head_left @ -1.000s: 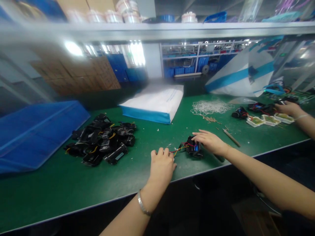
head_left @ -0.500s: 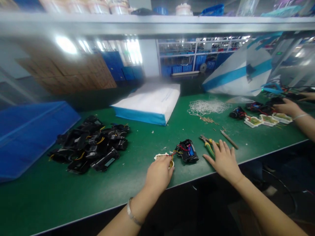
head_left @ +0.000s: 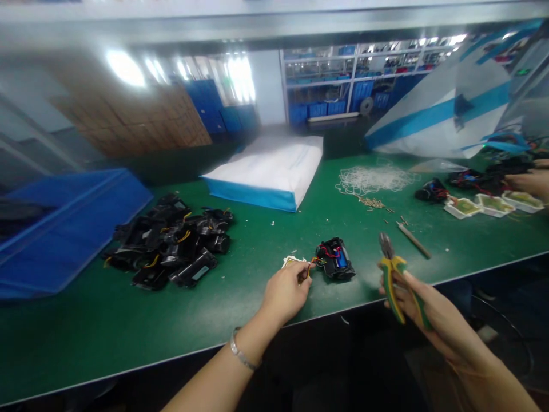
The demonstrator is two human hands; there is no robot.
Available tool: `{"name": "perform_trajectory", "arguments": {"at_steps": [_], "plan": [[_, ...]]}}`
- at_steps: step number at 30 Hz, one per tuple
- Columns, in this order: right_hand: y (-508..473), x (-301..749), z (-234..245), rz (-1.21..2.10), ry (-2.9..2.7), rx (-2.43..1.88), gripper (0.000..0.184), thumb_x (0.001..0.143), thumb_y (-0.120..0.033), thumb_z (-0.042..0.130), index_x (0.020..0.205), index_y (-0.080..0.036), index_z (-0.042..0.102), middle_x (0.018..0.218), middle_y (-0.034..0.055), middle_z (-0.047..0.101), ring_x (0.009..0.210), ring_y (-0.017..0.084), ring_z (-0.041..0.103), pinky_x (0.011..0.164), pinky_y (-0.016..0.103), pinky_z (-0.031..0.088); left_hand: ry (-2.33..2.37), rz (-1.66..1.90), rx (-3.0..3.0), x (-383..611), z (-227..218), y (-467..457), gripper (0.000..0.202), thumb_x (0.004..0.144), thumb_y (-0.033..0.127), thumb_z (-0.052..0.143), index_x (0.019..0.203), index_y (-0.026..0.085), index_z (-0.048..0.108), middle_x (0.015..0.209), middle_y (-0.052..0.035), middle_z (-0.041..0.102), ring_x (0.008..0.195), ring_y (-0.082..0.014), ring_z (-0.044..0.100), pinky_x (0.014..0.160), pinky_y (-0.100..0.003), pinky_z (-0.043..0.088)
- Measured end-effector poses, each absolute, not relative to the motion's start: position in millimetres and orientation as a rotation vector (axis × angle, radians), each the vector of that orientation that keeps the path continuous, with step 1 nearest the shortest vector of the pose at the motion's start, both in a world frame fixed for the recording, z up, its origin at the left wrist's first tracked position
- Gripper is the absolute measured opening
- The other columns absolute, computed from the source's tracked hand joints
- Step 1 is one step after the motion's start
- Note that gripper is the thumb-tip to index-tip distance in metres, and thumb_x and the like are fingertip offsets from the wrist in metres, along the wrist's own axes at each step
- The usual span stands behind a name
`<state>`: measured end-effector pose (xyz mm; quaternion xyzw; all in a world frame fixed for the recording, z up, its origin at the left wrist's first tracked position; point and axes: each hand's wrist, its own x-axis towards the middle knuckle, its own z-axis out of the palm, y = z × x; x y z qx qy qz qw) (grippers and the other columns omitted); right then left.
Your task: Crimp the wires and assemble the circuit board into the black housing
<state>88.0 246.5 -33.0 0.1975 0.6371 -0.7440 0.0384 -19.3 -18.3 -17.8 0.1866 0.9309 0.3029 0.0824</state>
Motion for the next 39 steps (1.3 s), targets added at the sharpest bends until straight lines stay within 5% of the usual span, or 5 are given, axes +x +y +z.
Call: {"name": "perform_trajectory", "arguments": {"at_steps": [4, 8, 15, 28, 39], "plan": [[197, 112, -26, -2.373, 1.438, 0.497, 0.032, 0.09, -0.041, 0.058, 0.114, -0.021, 0.064, 0.117, 0.01, 0.061, 0.101, 0.025, 0.06, 0.083, 0.038, 0.051, 2.838, 0.809, 0.537, -17, -16, -18, 0.04, 0.088, 0.042, 0.049, 0.126, 0.032, 0.056, 0.095, -0.0014, 0.068, 0.079, -0.0178, 0.062, 0.065, -0.025, 0.041], [167, 111, -21, -2.364, 1.342, 0.339, 0.03, 0.09, -0.035, 0.058, 0.115, -0.019, 0.064, 0.124, 0.0104, 0.058, 0.11, 0.027, 0.056, 0.094, 0.044, 0.046, 2.848, 0.805, 0.526, -16, -15, -21, 0.044, 0.091, 0.043, 0.043, 0.134, 0.035, 0.048, 0.1, -0.0012, 0.069, 0.078, -0.0176, 0.063, 0.067, -0.025, 0.042], [155, 97, -18, -2.171, 1.485, 0.304, 0.035, 0.088, -0.04, 0.06, 0.116, -0.019, 0.064, 0.118, 0.01, 0.061, 0.113, 0.028, 0.056, 0.095, 0.044, 0.045, 2.776, 0.923, 0.446, -18, -19, -25, 0.044, 0.088, 0.046, 0.049, 0.13, 0.033, 0.053, 0.078, 0.0015, 0.068, 0.068, -0.015, 0.061, 0.058, -0.022, 0.038], [150, 93, -25, -2.141, 1.497, 0.287, 0.036, 0.09, -0.041, 0.057, 0.114, -0.015, 0.063, 0.105, 0.0095, 0.064, 0.107, 0.027, 0.058, 0.089, 0.04, 0.049, 2.783, 0.958, 0.364, -17, -20, -28, 0.031, 0.083, 0.043, 0.057, 0.113, 0.038, 0.064, 0.066, 0.0059, 0.062, 0.06, -0.0115, 0.054, 0.057, -0.022, 0.03], [144, 95, -28, -2.171, 1.492, 0.209, 0.029, 0.089, -0.037, 0.057, 0.11, -0.018, 0.063, 0.1, 0.0043, 0.063, 0.096, 0.021, 0.06, 0.088, 0.035, 0.048, 2.68, 1.189, 0.34, -16, -27, -29, 0.023, 0.082, 0.039, 0.058, 0.098, 0.03, 0.071, 0.096, 0.0024, 0.07, 0.085, -0.0152, 0.061, 0.073, -0.024, 0.043]]}}
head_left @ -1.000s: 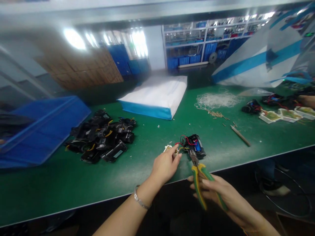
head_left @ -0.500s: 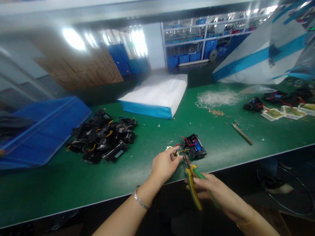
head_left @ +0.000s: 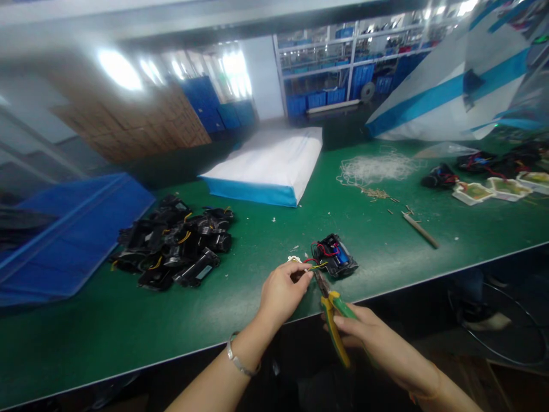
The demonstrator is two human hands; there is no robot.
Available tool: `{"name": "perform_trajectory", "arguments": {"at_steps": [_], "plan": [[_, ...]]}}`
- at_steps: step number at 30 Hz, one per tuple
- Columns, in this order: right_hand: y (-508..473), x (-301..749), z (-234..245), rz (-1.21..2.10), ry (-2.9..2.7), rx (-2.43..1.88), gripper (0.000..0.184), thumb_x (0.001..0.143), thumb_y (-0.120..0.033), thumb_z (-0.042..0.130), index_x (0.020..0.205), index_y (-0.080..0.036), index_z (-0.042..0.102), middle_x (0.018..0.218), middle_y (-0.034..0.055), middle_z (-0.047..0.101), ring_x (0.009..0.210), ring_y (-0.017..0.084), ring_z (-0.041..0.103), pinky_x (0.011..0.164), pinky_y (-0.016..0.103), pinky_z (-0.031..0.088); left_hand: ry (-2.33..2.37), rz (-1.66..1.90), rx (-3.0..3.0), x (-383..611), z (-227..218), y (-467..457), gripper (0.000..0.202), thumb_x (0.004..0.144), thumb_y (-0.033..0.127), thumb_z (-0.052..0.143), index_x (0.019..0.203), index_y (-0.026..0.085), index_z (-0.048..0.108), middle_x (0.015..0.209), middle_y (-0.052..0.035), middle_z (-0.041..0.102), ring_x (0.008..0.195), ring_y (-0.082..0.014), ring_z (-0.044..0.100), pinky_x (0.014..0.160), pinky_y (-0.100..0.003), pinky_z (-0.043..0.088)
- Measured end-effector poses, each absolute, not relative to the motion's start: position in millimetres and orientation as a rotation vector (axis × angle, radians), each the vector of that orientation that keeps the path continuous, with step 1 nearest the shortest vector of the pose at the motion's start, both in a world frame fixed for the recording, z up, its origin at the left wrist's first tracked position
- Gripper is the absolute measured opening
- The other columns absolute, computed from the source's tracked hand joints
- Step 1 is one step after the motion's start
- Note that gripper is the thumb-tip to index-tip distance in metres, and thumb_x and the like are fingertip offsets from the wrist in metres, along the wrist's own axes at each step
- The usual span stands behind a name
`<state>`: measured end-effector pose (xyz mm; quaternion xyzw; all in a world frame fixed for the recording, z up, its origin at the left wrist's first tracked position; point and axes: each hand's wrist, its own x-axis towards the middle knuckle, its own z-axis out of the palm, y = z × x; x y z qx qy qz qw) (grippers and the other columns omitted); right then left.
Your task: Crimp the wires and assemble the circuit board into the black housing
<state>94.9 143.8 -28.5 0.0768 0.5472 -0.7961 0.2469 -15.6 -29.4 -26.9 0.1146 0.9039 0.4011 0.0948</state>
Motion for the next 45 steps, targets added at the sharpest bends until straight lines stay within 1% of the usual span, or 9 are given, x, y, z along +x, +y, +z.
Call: {"name": "perform_trajectory", "arguments": {"at_steps": [9, 13, 18, 24, 30, 33, 39, 41, 45], "plan": [[143, 94, -29, -2.07, 1.716, 0.205, 0.038, 0.084, -0.047, 0.057, 0.103, -0.015, 0.065, 0.088, 0.0056, 0.064, 0.085, 0.023, 0.059, 0.082, 0.033, 0.049, 2.507, 1.336, 0.302, -16, -32, -33, 0.028, 0.081, 0.045, 0.058, 0.097, 0.026, 0.072, 0.096, 0.0, 0.072, 0.084, -0.0177, 0.065, 0.075, -0.027, 0.048], [141, 95, -30, -2.082, 1.821, 0.181, 0.038, 0.085, -0.045, 0.056, 0.104, -0.015, 0.067, 0.094, 0.0069, 0.065, 0.092, 0.025, 0.059, 0.086, 0.035, 0.047, 2.381, 1.458, 0.295, -18, -28, -33, 0.028, 0.079, 0.042, 0.063, 0.093, 0.02, 0.073, 0.1, -0.0038, 0.072, 0.095, -0.02, 0.065, 0.087, -0.029, 0.047], [141, 96, -32, -2.09, 1.852, 0.126, 0.037, 0.087, -0.04, 0.054, 0.111, -0.015, 0.065, 0.099, 0.007, 0.065, 0.099, 0.027, 0.057, 0.092, 0.038, 0.044, 2.353, 1.467, 0.326, -21, -24, -31, 0.024, 0.079, 0.036, 0.062, 0.087, 0.016, 0.072, 0.099, -0.0059, 0.072, 0.095, -0.0201, 0.066, 0.088, -0.03, 0.047], [140, 95, -38, -2.096, 1.873, 0.075, 0.032, 0.09, -0.035, 0.052, 0.113, -0.016, 0.063, 0.1, 0.0044, 0.062, 0.099, 0.024, 0.054, 0.095, 0.037, 0.04, 2.39, 1.417, 0.387, -21, -27, -33, 0.017, 0.08, 0.03, 0.059, 0.082, 0.018, 0.07, 0.098, -0.003, 0.071, 0.094, -0.0179, 0.065, 0.087, -0.028, 0.046], [137, 98, -46, -2.063, 1.872, 0.165, 0.029, 0.091, -0.038, 0.052, 0.104, -0.015, 0.063, 0.092, 0.0034, 0.06, 0.085, 0.019, 0.054, 0.077, 0.029, 0.043, 2.42, 1.345, 0.378, -22, -25, -31, 0.018, 0.079, 0.03, 0.057, 0.082, 0.018, 0.069, 0.092, -0.003, 0.071, 0.086, -0.0171, 0.064, 0.083, -0.027, 0.047], [136, 99, -47, -2.049, 1.893, 0.177, 0.03, 0.091, -0.039, 0.052, 0.104, -0.015, 0.062, 0.091, 0.004, 0.059, 0.083, 0.019, 0.054, 0.074, 0.028, 0.043, 2.443, 1.316, 0.367, -22, -24, -31, 0.019, 0.08, 0.031, 0.056, 0.083, 0.017, 0.069, 0.089, -0.0035, 0.071, 0.084, -0.0172, 0.064, 0.082, -0.027, 0.047], [137, 98, -45, -2.01, 2.038, 0.126, 0.024, 0.089, -0.035, 0.051, 0.097, -0.016, 0.063, 0.084, 0.0013, 0.057, 0.078, 0.017, 0.051, 0.072, 0.027, 0.042, 2.492, 1.274, 0.395, -22, -26, -32, 0.019, 0.08, 0.03, 0.054, 0.084, 0.018, 0.07, 0.088, -0.0028, 0.07, 0.083, -0.0167, 0.063, 0.081, -0.027, 0.047], [137, 98, -48, -2.013, 2.025, 0.121, 0.026, 0.09, -0.036, 0.051, 0.101, -0.015, 0.062, 0.085, 0.0024, 0.058, 0.079, 0.018, 0.054, 0.073, 0.028, 0.044, 2.494, 1.26, 0.398, -23, -26, -32, 0.019, 0.081, 0.029, 0.054, 0.084, 0.019, 0.07, 0.088, -0.0023, 0.07, 0.082, -0.0165, 0.063, 0.081, -0.027, 0.047], [136, 100, -51, -2.033, 1.931, 0.143, 0.039, 0.092, -0.038, 0.049, 0.124, -0.016, 0.053, 0.091, 0.005, 0.061, 0.085, 0.021, 0.06, 0.073, 0.03, 0.049, 2.508, 1.246, 0.458, -22, -23, -32, 0.019, 0.082, 0.025, 0.052, 0.085, 0.02, 0.07, 0.09, -0.0018, 0.069, 0.085, -0.0159, 0.062, 0.083, -0.026, 0.046]]}}
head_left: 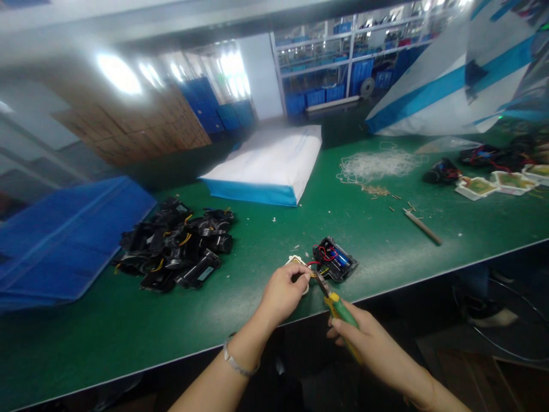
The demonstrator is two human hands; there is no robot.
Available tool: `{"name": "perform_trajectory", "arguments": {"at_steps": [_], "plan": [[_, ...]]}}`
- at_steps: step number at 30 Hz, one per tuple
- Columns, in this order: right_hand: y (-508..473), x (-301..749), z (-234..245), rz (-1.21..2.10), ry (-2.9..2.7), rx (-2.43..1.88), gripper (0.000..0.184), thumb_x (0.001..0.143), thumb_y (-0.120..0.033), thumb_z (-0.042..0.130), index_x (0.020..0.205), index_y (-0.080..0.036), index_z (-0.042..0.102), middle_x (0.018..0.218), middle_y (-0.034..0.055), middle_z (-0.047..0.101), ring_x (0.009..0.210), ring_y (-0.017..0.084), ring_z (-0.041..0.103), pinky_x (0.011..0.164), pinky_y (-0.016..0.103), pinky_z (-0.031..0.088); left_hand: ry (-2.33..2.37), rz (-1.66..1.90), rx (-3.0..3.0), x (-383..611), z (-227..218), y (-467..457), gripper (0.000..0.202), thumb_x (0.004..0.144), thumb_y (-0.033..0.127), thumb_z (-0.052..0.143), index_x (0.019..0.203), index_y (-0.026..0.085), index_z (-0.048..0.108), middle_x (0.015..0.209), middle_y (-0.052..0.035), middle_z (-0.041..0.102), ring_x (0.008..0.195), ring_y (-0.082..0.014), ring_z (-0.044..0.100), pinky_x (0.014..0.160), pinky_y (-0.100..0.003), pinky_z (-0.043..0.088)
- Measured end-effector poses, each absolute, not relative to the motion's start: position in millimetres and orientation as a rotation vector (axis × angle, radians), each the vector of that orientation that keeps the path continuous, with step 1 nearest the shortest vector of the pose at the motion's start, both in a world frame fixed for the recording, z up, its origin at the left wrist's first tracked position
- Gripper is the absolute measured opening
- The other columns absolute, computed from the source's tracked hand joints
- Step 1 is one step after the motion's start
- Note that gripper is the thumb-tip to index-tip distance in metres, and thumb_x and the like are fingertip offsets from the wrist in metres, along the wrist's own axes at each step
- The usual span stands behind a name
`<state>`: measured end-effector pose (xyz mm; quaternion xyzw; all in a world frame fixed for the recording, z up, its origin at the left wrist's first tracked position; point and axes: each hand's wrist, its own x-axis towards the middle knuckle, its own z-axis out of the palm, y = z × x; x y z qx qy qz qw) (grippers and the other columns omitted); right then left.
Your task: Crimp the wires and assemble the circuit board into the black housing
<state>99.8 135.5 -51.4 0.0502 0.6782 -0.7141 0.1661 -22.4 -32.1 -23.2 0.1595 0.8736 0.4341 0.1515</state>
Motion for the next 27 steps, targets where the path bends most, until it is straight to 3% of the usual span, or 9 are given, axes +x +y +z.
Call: {"name": "perform_trajectory", "arguments": {"at_steps": [5, 14, 21, 24, 27], "plan": [[134, 101, -52, -1.979, 2.011, 0.172, 0.043, 0.092, -0.04, 0.049, 0.128, -0.017, 0.052, 0.082, 0.0022, 0.059, 0.075, 0.017, 0.057, 0.066, 0.027, 0.048, 2.57, 1.168, 0.545, -21, -23, -33, 0.018, 0.083, 0.022, 0.052, 0.086, 0.022, 0.069, 0.096, -0.0011, 0.068, 0.094, -0.0165, 0.06, 0.088, -0.027, 0.044], [129, 108, -56, -1.894, 2.045, 0.274, 0.056, 0.095, -0.047, 0.044, 0.144, -0.023, 0.034, 0.097, 0.005, 0.062, 0.081, 0.019, 0.063, 0.068, 0.03, 0.051, 2.661, 1.042, 0.65, -17, -19, -31, 0.018, 0.083, 0.021, 0.052, 0.085, 0.024, 0.07, 0.099, -0.0004, 0.068, 0.1, -0.0191, 0.056, 0.094, -0.032, 0.041], [125, 109, -52, -1.807, 2.208, 0.249, 0.055, 0.096, -0.051, 0.039, 0.144, -0.024, 0.033, 0.083, 0.0022, 0.062, 0.067, 0.017, 0.06, 0.06, 0.029, 0.049, 2.664, 1.029, 0.68, -16, -17, -30, 0.02, 0.084, 0.021, 0.05, 0.084, 0.024, 0.069, 0.099, -0.0012, 0.067, 0.099, -0.0188, 0.055, 0.092, -0.032, 0.041], [123, 109, -54, -1.813, 2.259, 0.261, 0.059, 0.094, -0.052, 0.042, 0.144, -0.021, 0.036, 0.082, 0.0041, 0.062, 0.071, 0.02, 0.061, 0.065, 0.031, 0.05, 2.665, 1.02, 0.693, -15, -17, -31, 0.019, 0.085, 0.021, 0.049, 0.084, 0.024, 0.068, 0.099, -0.0013, 0.066, 0.099, -0.019, 0.055, 0.092, -0.032, 0.041], [122, 109, -58, -1.828, 2.322, 0.272, 0.062, 0.091, -0.053, 0.047, 0.143, -0.019, 0.039, 0.092, 0.0075, 0.063, 0.09, 0.025, 0.061, 0.08, 0.036, 0.051, 2.674, 1.006, 0.697, -14, -15, -33, 0.018, 0.085, 0.023, 0.05, 0.083, 0.024, 0.068, 0.097, -0.0008, 0.066, 0.097, -0.0191, 0.054, 0.089, -0.032, 0.041]]}}
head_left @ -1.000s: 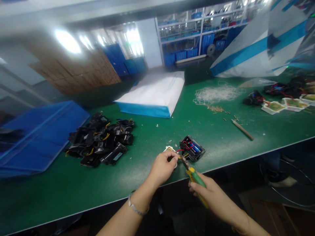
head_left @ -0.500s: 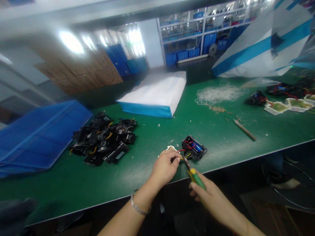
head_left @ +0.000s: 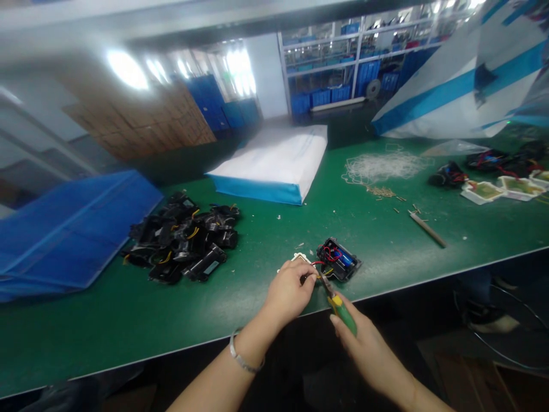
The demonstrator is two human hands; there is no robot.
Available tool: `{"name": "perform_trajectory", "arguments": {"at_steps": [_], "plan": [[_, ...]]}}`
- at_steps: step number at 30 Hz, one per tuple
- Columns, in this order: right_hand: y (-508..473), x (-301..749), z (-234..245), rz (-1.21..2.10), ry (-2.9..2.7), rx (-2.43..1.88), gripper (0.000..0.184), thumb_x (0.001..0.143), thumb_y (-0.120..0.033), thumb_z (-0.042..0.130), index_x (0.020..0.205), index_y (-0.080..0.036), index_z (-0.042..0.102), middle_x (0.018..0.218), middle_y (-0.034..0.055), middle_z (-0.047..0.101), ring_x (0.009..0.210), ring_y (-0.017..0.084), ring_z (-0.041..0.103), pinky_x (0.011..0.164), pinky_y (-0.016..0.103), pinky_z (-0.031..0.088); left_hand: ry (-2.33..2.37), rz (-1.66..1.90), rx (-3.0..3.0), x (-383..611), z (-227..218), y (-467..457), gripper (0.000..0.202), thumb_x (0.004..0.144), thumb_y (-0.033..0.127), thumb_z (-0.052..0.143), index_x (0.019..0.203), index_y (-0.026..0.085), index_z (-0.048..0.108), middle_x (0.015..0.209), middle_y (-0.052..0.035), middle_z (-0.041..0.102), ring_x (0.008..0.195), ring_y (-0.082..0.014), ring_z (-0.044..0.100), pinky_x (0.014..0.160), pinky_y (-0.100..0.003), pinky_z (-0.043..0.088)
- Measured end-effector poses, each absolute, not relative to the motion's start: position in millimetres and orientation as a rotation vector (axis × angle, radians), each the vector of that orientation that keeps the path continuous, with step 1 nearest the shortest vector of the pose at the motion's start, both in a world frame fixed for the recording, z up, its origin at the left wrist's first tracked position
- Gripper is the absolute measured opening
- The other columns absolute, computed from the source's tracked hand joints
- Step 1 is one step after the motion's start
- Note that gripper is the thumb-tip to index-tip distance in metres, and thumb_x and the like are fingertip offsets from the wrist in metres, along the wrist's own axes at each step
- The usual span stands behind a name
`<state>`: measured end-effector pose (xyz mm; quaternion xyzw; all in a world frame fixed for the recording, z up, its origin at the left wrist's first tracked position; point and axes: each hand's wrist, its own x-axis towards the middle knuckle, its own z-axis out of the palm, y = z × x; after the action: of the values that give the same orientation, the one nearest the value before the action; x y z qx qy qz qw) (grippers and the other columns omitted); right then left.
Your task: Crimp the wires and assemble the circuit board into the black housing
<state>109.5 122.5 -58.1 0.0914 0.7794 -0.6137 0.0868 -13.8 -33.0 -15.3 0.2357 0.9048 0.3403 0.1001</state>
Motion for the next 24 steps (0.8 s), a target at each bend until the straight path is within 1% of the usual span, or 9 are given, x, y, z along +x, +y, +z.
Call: {"name": "perform_trajectory", "arguments": {"at_steps": [3, 7, 10, 12, 17, 20, 23, 24], "plan": [[123, 109, -60, -1.817, 2.379, 0.253, 0.062, 0.09, -0.053, 0.049, 0.141, -0.019, 0.043, 0.101, 0.0095, 0.064, 0.106, 0.028, 0.057, 0.092, 0.04, 0.047, 2.682, 0.992, 0.709, -12, -14, -35, 0.014, 0.085, 0.027, 0.053, 0.084, 0.025, 0.067, 0.095, 0.0, 0.066, 0.095, -0.0191, 0.054, 0.087, -0.031, 0.041], [126, 108, -60, -1.803, 2.39, 0.188, 0.06, 0.091, -0.05, 0.048, 0.141, -0.017, 0.043, 0.112, 0.0108, 0.063, 0.114, 0.029, 0.054, 0.1, 0.043, 0.042, 2.669, 1.01, 0.708, -11, -15, -36, 0.014, 0.085, 0.029, 0.054, 0.082, 0.025, 0.067, 0.094, -0.0002, 0.067, 0.094, -0.019, 0.054, 0.085, -0.03, 0.04], [129, 107, -62, -1.8, 2.391, 0.125, 0.058, 0.093, -0.049, 0.046, 0.141, -0.016, 0.042, 0.124, 0.0113, 0.058, 0.119, 0.027, 0.051, 0.105, 0.041, 0.037, 2.616, 1.058, 0.695, -14, -16, -37, 0.016, 0.086, 0.028, 0.054, 0.08, 0.023, 0.067, 0.09, -0.0008, 0.067, 0.092, -0.0184, 0.055, 0.084, -0.029, 0.04], [130, 106, -66, -1.796, 2.382, 0.095, 0.058, 0.094, -0.048, 0.045, 0.142, -0.016, 0.04, 0.129, 0.0113, 0.056, 0.122, 0.026, 0.049, 0.106, 0.04, 0.035, 2.567, 1.107, 0.683, -17, -16, -38, 0.016, 0.085, 0.028, 0.054, 0.079, 0.021, 0.067, 0.087, -0.0009, 0.067, 0.091, -0.0179, 0.056, 0.083, -0.028, 0.04], [133, 112, -72, -1.821, 2.356, 0.02, 0.057, 0.095, -0.046, 0.046, 0.144, -0.018, 0.038, 0.129, 0.0102, 0.055, 0.122, 0.026, 0.049, 0.107, 0.04, 0.033, 2.493, 1.199, 0.656, -21, -15, -41, 0.018, 0.086, 0.03, 0.054, 0.081, 0.02, 0.067, 0.088, -0.0016, 0.068, 0.091, -0.0179, 0.056, 0.084, -0.028, 0.04], [145, 120, -64, -1.814, 2.34, -0.047, 0.056, 0.094, -0.046, 0.048, 0.144, -0.022, 0.037, 0.129, 0.0078, 0.055, 0.121, 0.025, 0.05, 0.105, 0.038, 0.036, 2.486, 1.192, 0.642, -20, -14, -43, 0.016, 0.086, 0.031, 0.055, 0.082, 0.021, 0.067, 0.089, -0.0011, 0.068, 0.093, -0.0186, 0.056, 0.084, -0.029, 0.039], [175, 118, -50, -1.671, 2.649, 0.04, 0.057, 0.093, -0.046, 0.049, 0.145, -0.028, 0.033, 0.135, 0.0065, 0.049, 0.123, 0.026, 0.046, 0.106, 0.039, 0.035, 2.48, 1.157, 0.714, -17, -14, -46, 0.007, 0.078, 0.028, 0.066, 0.079, 0.022, 0.066, 0.096, 0.0002, 0.068, 0.099, -0.0189, 0.055, 0.088, -0.03, 0.039], [188, 113, -47, -1.555, 2.83, 0.114, 0.058, 0.093, -0.046, 0.049, 0.145, -0.029, 0.032, 0.137, 0.007, 0.046, 0.125, 0.026, 0.044, 0.107, 0.04, 0.033, 2.478, 1.139, 0.756, -17, -14, -47, 0.009, 0.073, 0.026, 0.071, 0.078, 0.022, 0.066, 0.1, 0.0008, 0.067, 0.101, -0.0188, 0.054, 0.089, -0.03, 0.038]]}}
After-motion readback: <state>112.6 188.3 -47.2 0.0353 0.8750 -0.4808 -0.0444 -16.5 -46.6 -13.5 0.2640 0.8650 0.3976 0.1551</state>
